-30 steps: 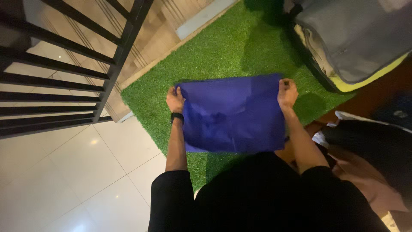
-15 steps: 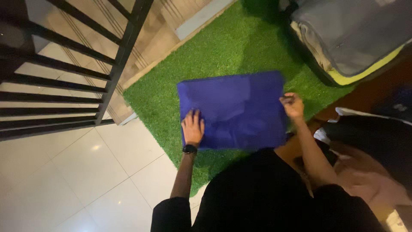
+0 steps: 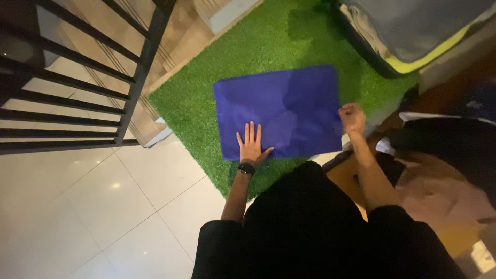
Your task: The person folds a blue shirt and a brown piece of fabric by hand, then places them into an open suitcase.
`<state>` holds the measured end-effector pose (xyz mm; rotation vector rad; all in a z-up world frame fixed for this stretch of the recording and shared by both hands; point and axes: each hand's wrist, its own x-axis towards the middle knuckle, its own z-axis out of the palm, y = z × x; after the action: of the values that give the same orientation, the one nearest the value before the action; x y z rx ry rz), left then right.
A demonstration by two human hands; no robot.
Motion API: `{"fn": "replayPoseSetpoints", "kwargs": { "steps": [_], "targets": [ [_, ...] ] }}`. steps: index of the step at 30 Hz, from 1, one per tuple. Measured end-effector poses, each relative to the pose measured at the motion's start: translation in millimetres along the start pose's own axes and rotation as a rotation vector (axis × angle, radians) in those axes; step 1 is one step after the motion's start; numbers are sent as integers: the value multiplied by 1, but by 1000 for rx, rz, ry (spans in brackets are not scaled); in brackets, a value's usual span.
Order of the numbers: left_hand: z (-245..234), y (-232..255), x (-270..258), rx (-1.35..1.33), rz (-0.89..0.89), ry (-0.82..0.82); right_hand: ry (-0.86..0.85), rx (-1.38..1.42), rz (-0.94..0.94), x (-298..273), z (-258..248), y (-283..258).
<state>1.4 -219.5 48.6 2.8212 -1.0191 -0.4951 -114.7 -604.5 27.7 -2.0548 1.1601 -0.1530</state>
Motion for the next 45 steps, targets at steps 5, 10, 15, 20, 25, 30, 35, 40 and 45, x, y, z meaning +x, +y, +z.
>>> {"fn": "replayPoseSetpoints", "kwargs": {
  "steps": [5, 10, 15, 20, 25, 30, 35, 40, 45],
  "targets": [
    [-1, 4, -3, 54, -81, -70, 29, -263, -271, -28, -1, 9],
    [-3, 8, -10, 62, -178, -197, 178, -201, -53, -58, 12, 15],
    [-9, 11, -7, 112, -220, -261, 112, -127, -94, -51, 10, 23],
    [-17, 11, -11, 106, -248, -355, 149, -147, 12, -60, 4, 29],
    [-17, 10, -14, 103, -246, -360, 184, -97, -36, -79, 13, 28],
    [-21, 12, -10, 94, -278, -430, 109, -237, -61, -72, 9, 23],
    [-25, 13, -12, 80, -282, -411, 115, -477, 115, -71, 11, 18],
    [13, 29, 5, 91, 142, -104, 212, -241, -109, -59, 26, 9],
    [64, 70, 45, 163, 397, 117, 256, -253, -66, -40, 35, 8]
  ]
}}
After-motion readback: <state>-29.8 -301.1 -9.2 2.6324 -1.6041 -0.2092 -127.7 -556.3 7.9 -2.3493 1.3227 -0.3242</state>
